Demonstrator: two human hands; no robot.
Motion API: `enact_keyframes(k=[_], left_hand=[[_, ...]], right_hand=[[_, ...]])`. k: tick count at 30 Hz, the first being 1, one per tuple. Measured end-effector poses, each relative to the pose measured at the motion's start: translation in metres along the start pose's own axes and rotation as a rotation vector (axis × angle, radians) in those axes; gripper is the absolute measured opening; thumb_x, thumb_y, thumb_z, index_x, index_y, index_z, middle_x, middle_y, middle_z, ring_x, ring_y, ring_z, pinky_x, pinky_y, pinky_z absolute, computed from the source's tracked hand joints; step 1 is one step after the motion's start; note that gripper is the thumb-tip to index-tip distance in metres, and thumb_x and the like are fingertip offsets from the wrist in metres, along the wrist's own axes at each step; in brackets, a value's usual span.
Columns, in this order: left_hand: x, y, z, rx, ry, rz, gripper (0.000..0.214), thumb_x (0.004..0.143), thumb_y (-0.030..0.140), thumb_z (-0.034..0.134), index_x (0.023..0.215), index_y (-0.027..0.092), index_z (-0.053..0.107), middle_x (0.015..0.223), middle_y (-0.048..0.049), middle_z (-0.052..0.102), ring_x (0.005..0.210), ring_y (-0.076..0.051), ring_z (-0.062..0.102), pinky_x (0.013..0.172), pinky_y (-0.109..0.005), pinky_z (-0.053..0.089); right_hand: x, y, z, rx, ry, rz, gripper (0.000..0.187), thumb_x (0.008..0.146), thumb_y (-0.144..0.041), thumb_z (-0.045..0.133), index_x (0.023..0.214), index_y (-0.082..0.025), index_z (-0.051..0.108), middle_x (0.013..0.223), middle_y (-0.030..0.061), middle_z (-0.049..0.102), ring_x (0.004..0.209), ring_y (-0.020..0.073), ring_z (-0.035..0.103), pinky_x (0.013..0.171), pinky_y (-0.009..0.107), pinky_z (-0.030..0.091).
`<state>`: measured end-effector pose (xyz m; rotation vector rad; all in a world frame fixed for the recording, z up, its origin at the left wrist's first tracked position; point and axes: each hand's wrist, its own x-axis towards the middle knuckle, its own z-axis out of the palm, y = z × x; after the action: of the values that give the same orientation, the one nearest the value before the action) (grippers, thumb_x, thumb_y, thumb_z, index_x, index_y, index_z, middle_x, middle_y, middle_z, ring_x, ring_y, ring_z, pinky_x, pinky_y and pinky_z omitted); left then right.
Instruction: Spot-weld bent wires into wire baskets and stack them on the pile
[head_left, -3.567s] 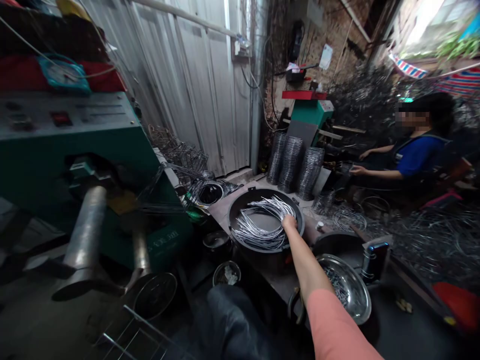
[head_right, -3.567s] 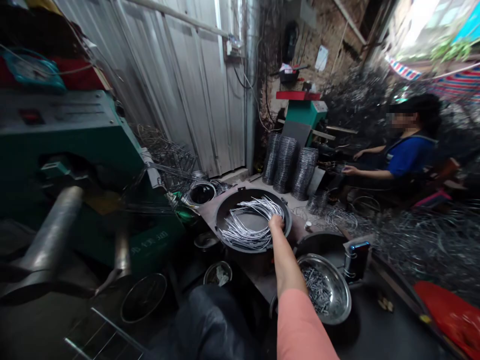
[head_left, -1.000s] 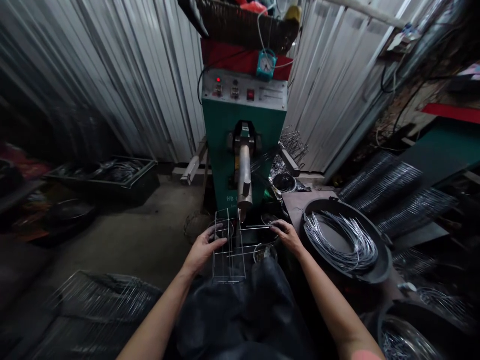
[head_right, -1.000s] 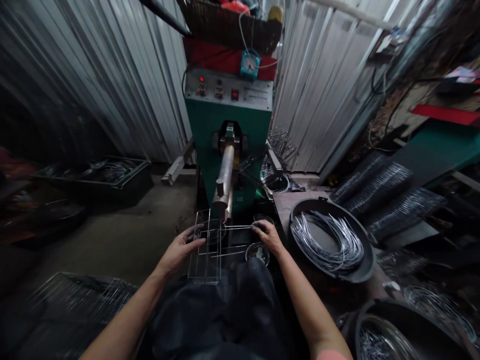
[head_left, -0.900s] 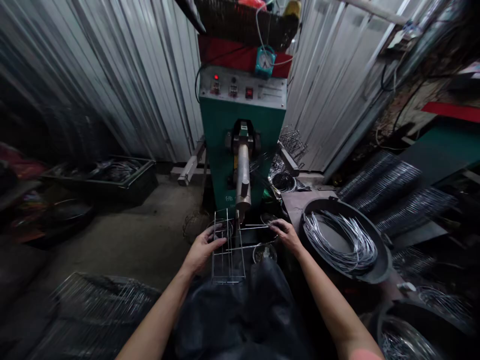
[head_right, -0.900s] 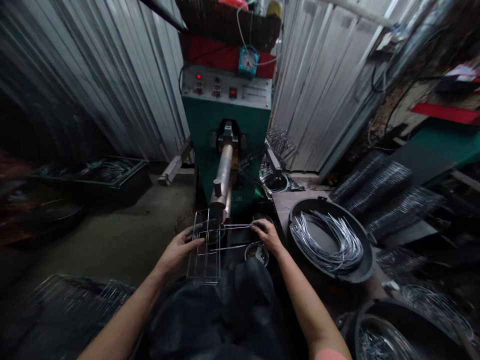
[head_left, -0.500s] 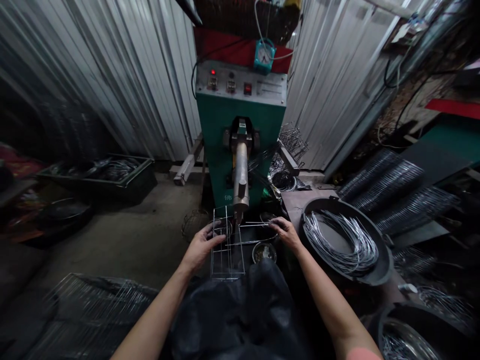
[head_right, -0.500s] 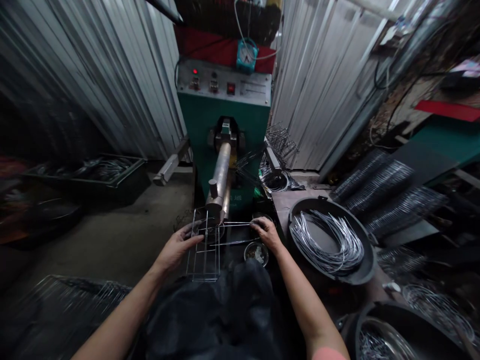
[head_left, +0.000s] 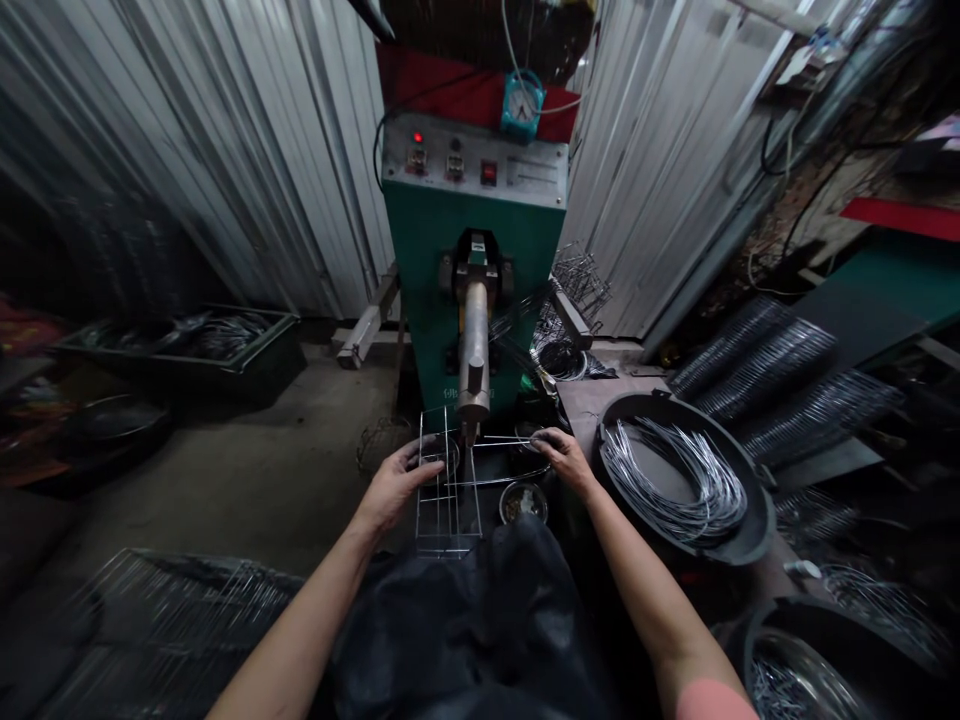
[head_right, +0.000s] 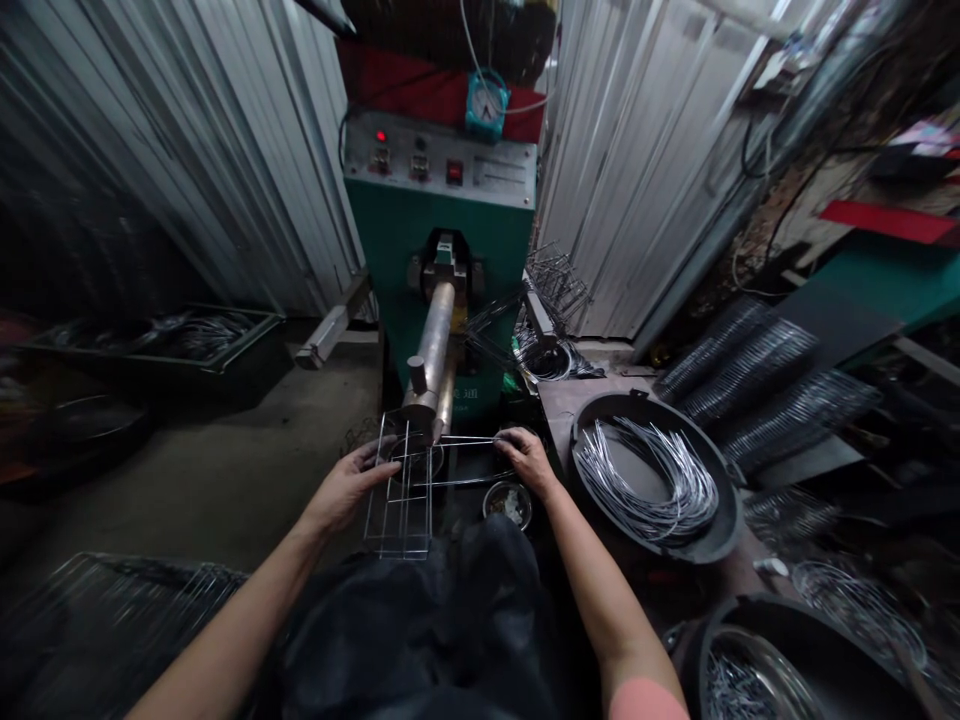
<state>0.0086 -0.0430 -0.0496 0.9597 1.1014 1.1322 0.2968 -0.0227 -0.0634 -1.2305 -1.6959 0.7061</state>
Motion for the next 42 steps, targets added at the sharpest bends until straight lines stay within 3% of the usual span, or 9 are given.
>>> enact_keyframes(k=[4,9,13,18,23,27,35,38,42], left_hand=[[0.001,0.002,0.0,-0.022,0.001,-0.023,0.061,0.048,0.03,0.079,0.104,0.014,0.063,0.084,-0.0046,0.068,0.078,-0.017,0.061,0.073,-0.027,0.045],[0.0,0.001,-0.001,-0.05,0.004,-0.073,0.064,0.05,0.03,0.078,0.11,0.014,0.06,0.066,0.0011,0.062,0.062,-0.013,0.058,0.064,-0.026,0.044],[0.001,0.001,-0.001,-0.036,-0.011,-0.044,0.058,0.051,0.029,0.079,0.104,0.015,0.062,0.074,-0.0014,0.066,0.071,-0.015,0.06,0.069,-0.026,0.045],[-0.001,0.0,0.004,-0.085,-0.026,-0.024,0.057,0.052,0.03,0.078,0.103,0.014,0.061,0.089,-0.0058,0.068,0.077,-0.016,0.061,0.072,-0.028,0.046],[-0.008,-0.006,0.012,-0.187,0.062,0.028,0.057,0.051,0.028,0.078,0.103,0.014,0.06,0.086,-0.0033,0.067,0.073,-0.013,0.061,0.072,-0.026,0.046],[-0.012,-0.01,0.016,-0.218,0.094,0.031,0.062,0.052,0.029,0.078,0.109,0.014,0.057,0.084,-0.0028,0.067,0.073,-0.014,0.061,0.074,-0.028,0.046],[-0.013,-0.011,0.013,-0.099,0.095,0.091,0.064,0.057,0.03,0.076,0.116,0.014,0.055,0.088,-0.0027,0.067,0.082,-0.013,0.06,0.085,-0.029,0.042],[-0.011,-0.009,0.009,-0.105,0.099,0.082,0.064,0.056,0.028,0.077,0.115,0.014,0.056,0.085,-0.0022,0.067,0.08,-0.013,0.059,0.085,-0.029,0.041],[-0.008,-0.005,0.002,-0.128,0.138,0.104,0.059,0.054,0.03,0.077,0.108,0.014,0.06,0.09,-0.0038,0.067,0.083,-0.014,0.059,0.085,-0.03,0.041]], right_hand=[[0.001,0.001,0.001,0.011,0.002,0.006,0.019,0.077,-0.037,0.059,0.079,-0.019,0.066,0.081,0.0039,0.064,0.079,0.0168,0.059,0.076,0.029,0.046],[0.004,0.008,0.008,0.014,0.019,0.005,0.021,0.077,-0.038,0.059,0.078,-0.02,0.068,0.078,0.0034,0.065,0.078,0.0168,0.059,0.076,0.029,0.047],[0.0,0.009,-0.005,-0.082,0.052,-0.046,0.022,0.078,-0.039,0.059,0.084,-0.022,0.071,0.084,0.0048,0.064,0.083,0.0178,0.059,0.076,0.03,0.047],[-0.041,0.017,-0.048,-0.192,0.272,0.009,0.029,0.082,-0.038,0.053,0.102,-0.023,0.068,0.094,0.0065,0.064,0.084,0.0182,0.059,0.079,0.033,0.047],[-0.08,0.022,-0.051,-0.225,0.22,0.074,0.029,0.08,-0.042,0.056,0.095,-0.023,0.07,0.084,0.0059,0.062,0.079,0.0191,0.057,0.075,0.034,0.046],[-0.067,0.005,-0.02,-0.327,0.134,-0.03,0.021,0.083,-0.038,0.055,0.092,-0.028,0.071,0.085,0.0048,0.063,0.086,0.0198,0.052,0.08,0.036,0.041],[-0.018,-0.022,0.028,-0.462,0.066,-0.204,0.013,0.08,-0.029,0.06,0.087,-0.032,0.071,0.111,0.0025,0.058,0.107,0.0244,0.039,0.091,0.04,0.032],[-0.015,-0.027,0.021,-0.503,-0.002,-0.21,0.012,0.08,-0.029,0.06,0.085,-0.03,0.071,0.115,0.0014,0.058,0.107,0.0253,0.038,0.089,0.041,0.032],[-0.03,-0.035,-0.02,-0.629,0.006,-0.148,0.015,0.082,-0.033,0.056,0.088,-0.03,0.07,0.107,0.003,0.063,0.106,0.0267,0.04,0.087,0.042,0.031]])
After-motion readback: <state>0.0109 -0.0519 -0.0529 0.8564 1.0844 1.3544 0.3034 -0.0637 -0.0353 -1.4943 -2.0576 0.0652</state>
